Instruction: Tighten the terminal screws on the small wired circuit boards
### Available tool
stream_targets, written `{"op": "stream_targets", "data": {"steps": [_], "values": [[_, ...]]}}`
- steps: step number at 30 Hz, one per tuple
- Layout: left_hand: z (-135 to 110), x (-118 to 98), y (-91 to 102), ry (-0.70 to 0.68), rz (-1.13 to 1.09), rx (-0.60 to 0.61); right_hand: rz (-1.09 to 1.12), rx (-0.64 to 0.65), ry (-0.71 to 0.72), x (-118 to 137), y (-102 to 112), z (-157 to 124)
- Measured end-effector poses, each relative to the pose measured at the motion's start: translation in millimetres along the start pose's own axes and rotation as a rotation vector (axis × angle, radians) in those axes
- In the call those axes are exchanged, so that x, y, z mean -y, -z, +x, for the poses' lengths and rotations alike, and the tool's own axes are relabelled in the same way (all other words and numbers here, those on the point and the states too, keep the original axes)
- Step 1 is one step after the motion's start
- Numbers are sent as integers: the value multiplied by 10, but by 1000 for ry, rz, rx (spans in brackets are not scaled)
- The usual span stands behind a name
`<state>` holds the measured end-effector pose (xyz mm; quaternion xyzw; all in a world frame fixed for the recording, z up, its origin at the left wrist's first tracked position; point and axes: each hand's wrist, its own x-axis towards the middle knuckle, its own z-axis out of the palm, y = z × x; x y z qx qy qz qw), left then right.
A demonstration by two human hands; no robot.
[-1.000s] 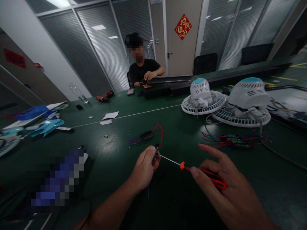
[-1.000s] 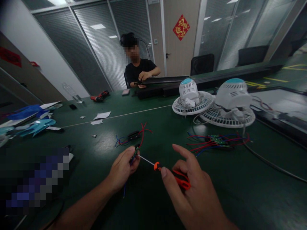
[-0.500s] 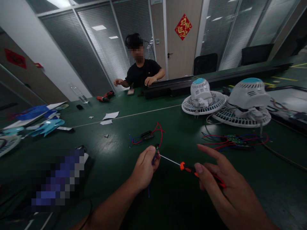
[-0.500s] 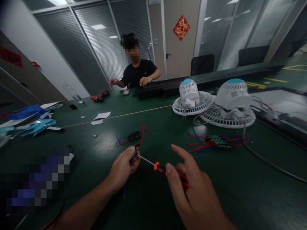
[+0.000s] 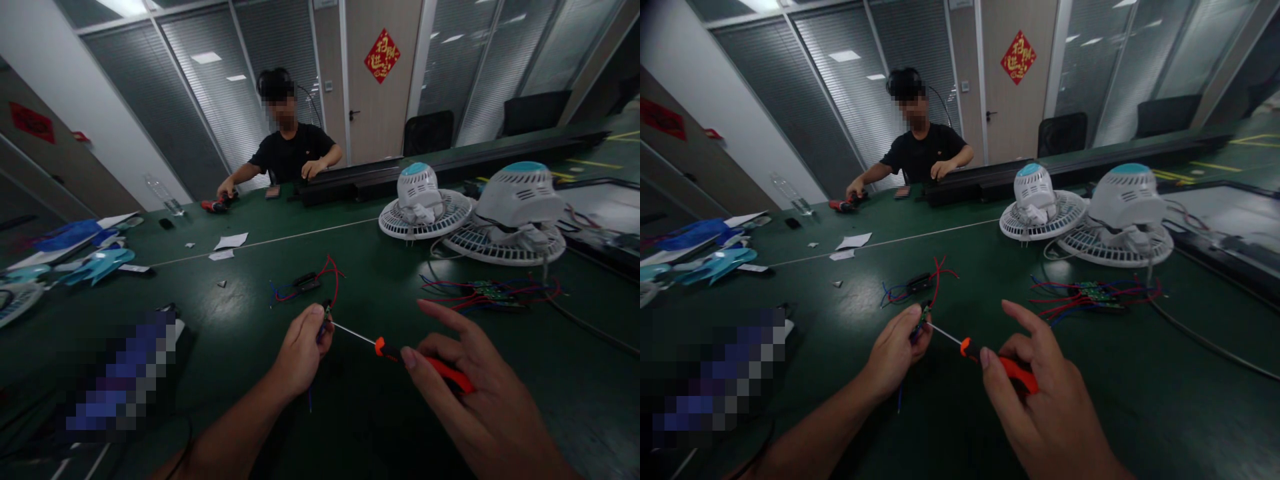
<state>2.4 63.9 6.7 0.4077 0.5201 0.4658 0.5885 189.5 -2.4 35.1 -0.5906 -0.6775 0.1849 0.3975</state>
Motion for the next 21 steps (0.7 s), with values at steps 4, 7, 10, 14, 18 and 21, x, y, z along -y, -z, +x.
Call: {"op": "stream_targets", "data": {"steps": [4,7,10,14,18,21], "values": [[-5,-5,2,-8,14,21,97,44,-47,23,-7,-12],[-2,-5,3,-18,17,33,152,124,-134,13,-10,-16],[0,-6,4,-22,13,41,140,139,-195,-4,-16,-10],[-7,-13,0,-29,9,58,103,97,-95,4,-19,-2],[-13,-21,-8,-23,5,51,56,44,-19,21,-17,-2],[-14,-25,-11,-9,0,21,38,40,-32,15,-16,5]]}}
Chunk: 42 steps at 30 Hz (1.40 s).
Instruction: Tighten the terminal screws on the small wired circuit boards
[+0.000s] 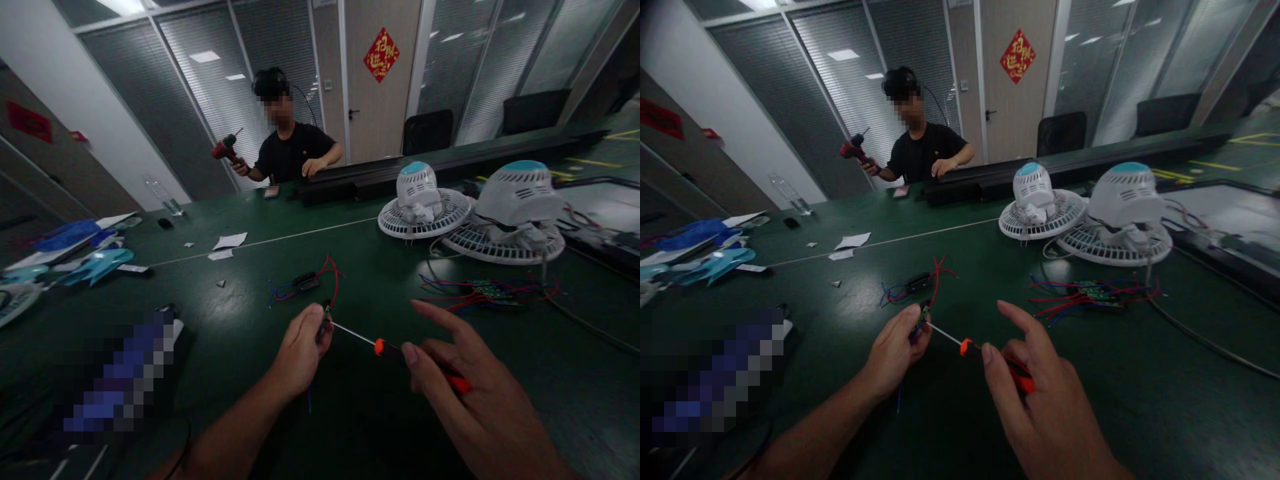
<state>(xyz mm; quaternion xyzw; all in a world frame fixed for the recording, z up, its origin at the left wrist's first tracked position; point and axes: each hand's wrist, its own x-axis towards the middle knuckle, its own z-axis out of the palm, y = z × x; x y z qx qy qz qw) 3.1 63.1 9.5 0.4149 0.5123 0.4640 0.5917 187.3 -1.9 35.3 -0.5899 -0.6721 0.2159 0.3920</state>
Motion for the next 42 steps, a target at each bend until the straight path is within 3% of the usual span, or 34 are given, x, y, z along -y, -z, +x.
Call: {"op": "stream_targets", "data": {"steps": [13,20,28,42], "values": [[8,29,11,9,-14,-12,-16,2,-7,-4,17,5],[20,35,12,-4,-24,-10,95,91,-151,-34,-15,19],[30,56,26,5,-40,-38,-1,-9,42,-10,-12,-1],[25,52,29,-1,-30,-24,-33,4,-3,-37,-7,7]]}}
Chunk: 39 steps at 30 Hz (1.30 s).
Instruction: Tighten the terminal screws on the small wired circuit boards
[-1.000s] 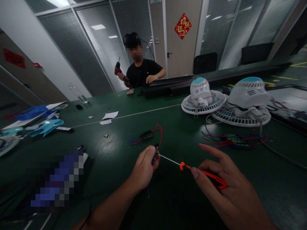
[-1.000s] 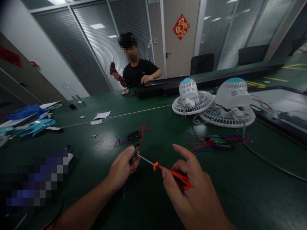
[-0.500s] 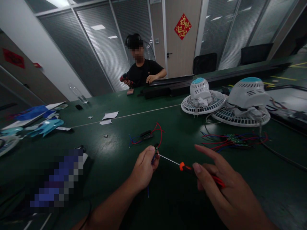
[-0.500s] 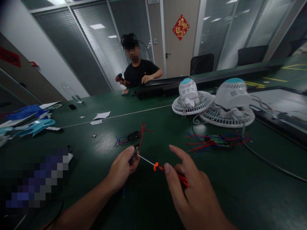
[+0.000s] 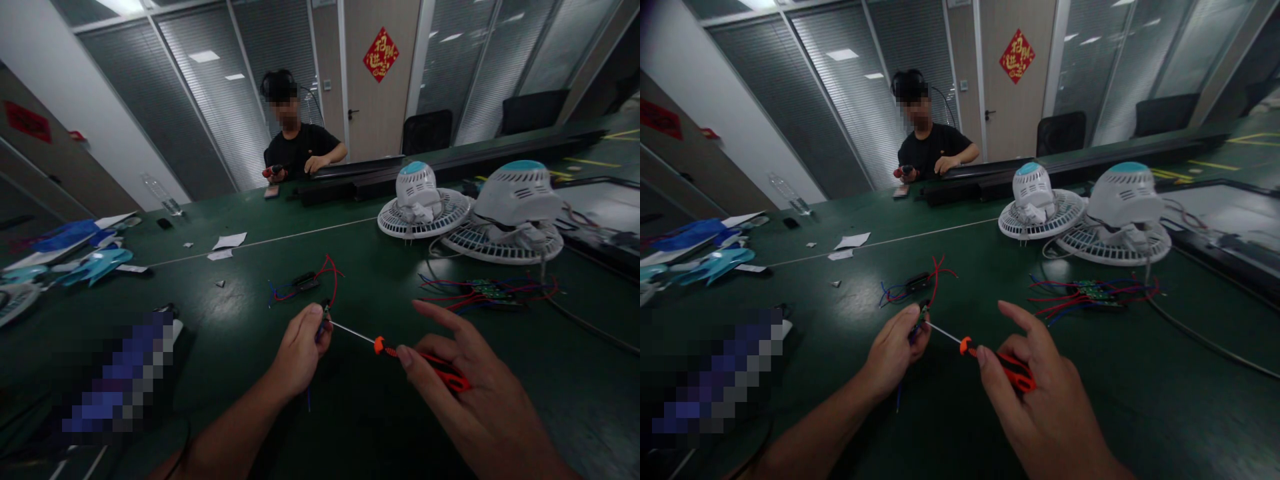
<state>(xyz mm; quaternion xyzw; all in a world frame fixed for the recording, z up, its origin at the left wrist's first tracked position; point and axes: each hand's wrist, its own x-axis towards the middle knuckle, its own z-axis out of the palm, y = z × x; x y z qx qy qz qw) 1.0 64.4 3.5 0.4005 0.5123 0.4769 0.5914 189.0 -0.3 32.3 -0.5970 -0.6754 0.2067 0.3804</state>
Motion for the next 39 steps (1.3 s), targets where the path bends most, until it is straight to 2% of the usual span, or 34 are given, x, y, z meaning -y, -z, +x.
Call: {"op": "stream_targets", "data": {"steps": [5,8,12,23,29,39], "values": [[-5,-10,-9,-3,-14,-1,68,23,-36,20,3,-9],[3,3,-2,4,-29,-14,132,96,-123,0,2,-22],[4,3,2,28,-32,-18,139,105,-209,-12,-19,2],[-14,-30,-23,33,-34,-7,52,26,-34,28,-3,3],[0,-1,-6,25,-48,-12,-6,23,-29,18,22,11],[-1,-3,-1,-3,-3,11,77,-10,-59,34,5,-2]]}}
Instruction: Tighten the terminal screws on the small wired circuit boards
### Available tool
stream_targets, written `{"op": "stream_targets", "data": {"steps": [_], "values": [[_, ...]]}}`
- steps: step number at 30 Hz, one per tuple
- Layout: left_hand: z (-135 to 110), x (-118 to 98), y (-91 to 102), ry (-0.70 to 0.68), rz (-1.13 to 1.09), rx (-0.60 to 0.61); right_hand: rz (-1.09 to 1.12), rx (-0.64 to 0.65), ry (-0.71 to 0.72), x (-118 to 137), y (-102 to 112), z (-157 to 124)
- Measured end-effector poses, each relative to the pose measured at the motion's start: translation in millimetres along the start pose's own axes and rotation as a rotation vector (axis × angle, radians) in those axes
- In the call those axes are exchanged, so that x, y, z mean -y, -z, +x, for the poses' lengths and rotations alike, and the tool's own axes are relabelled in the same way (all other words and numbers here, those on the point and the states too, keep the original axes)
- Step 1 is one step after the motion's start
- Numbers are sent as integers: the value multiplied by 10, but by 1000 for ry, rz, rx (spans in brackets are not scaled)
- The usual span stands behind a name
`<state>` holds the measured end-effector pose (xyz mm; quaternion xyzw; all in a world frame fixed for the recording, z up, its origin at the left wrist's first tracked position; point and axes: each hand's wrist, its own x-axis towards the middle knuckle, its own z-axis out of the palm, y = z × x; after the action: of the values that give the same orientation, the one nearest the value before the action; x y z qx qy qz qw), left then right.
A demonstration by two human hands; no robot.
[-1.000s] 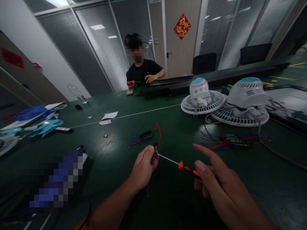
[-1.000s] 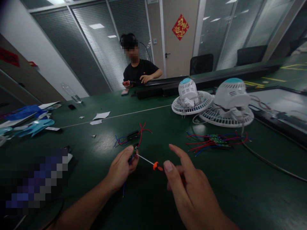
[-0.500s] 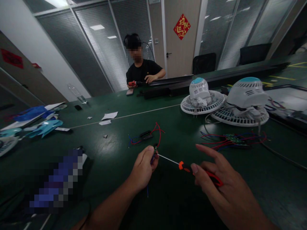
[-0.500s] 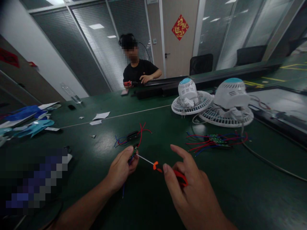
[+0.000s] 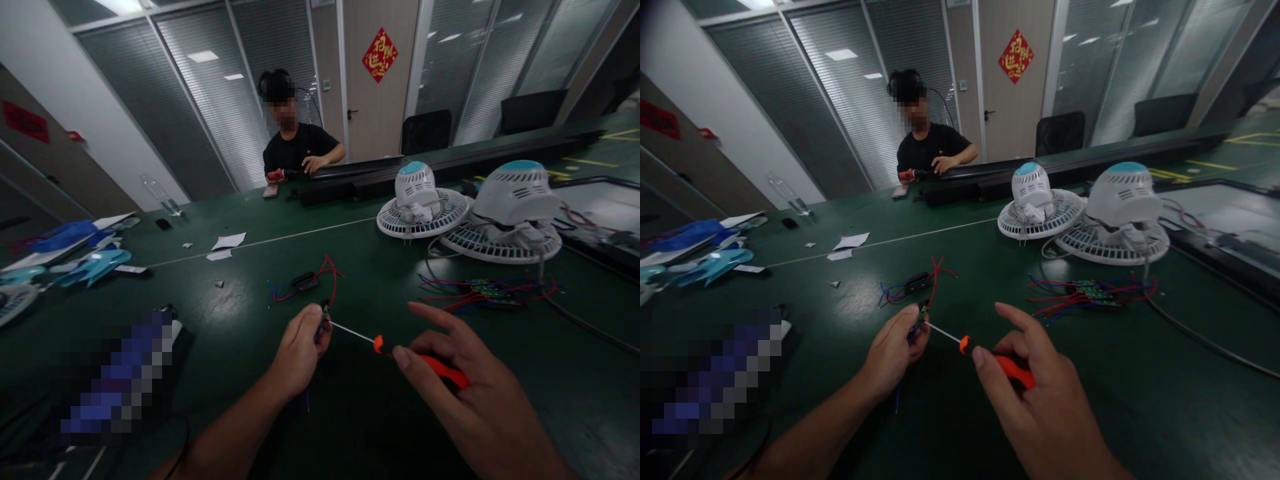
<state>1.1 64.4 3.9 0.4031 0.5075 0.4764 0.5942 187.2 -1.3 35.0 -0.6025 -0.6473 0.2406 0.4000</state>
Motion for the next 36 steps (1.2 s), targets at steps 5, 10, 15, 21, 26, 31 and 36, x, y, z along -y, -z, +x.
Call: {"op": "stream_targets", "data": {"steps": [5,10,15,21,26,31,36], "values": [[0,-3,-6,8,-7,-26,143,70,-162,-12,2,-29],[-3,-16,-14,11,-15,-49,176,84,-247,-5,0,9],[-6,-5,0,8,-4,-17,188,62,-213,10,-7,30],[-13,-15,2,17,20,10,151,38,-137,-13,-36,18],[-11,-21,-1,20,17,10,119,22,-113,-16,-22,25],[-7,-20,2,13,5,9,120,14,-123,1,-8,14],[-6,-6,5,11,-11,5,160,3,-143,3,-16,9]]}}
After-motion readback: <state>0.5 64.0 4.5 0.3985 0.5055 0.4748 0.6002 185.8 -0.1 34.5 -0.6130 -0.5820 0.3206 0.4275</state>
